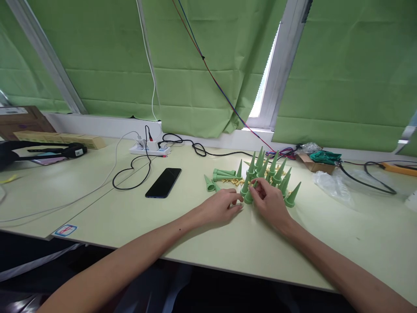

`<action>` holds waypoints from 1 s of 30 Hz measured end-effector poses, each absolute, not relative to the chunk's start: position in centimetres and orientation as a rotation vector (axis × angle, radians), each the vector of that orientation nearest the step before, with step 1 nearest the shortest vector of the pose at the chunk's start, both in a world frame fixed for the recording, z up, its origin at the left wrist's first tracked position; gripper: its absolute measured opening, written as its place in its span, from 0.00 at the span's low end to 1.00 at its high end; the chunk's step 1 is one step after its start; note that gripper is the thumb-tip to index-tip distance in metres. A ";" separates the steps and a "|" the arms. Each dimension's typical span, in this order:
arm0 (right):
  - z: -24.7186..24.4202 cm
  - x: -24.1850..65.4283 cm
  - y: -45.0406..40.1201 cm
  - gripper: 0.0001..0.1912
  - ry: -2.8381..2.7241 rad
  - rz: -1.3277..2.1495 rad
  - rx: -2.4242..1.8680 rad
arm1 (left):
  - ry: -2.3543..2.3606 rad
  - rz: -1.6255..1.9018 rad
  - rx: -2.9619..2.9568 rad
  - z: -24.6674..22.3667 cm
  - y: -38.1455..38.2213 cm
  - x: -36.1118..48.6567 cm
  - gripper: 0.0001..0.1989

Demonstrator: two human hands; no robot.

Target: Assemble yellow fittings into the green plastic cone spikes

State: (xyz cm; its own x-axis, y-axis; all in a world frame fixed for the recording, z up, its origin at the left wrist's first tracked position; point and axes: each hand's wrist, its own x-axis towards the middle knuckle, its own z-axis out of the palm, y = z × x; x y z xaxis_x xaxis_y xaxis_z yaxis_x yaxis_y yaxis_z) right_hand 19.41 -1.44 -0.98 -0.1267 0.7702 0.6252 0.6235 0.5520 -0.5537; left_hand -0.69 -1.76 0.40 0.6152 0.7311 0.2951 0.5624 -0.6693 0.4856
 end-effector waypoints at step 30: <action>-2.9 17.7 -3.0 0.08 -2.195 0.272 -0.946 | 2.191 0.113 2.136 5.9 0.5 -17.0 0.23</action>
State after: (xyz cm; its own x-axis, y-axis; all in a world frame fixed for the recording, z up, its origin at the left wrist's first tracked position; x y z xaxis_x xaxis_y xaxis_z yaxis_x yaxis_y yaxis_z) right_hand 17.75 -3.05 -2.92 -0.4719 0.7007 0.5352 0.5488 0.7085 -0.4437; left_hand -17.01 0.52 5.95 -0.0253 0.9997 -0.0052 0.9938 0.0257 0.1081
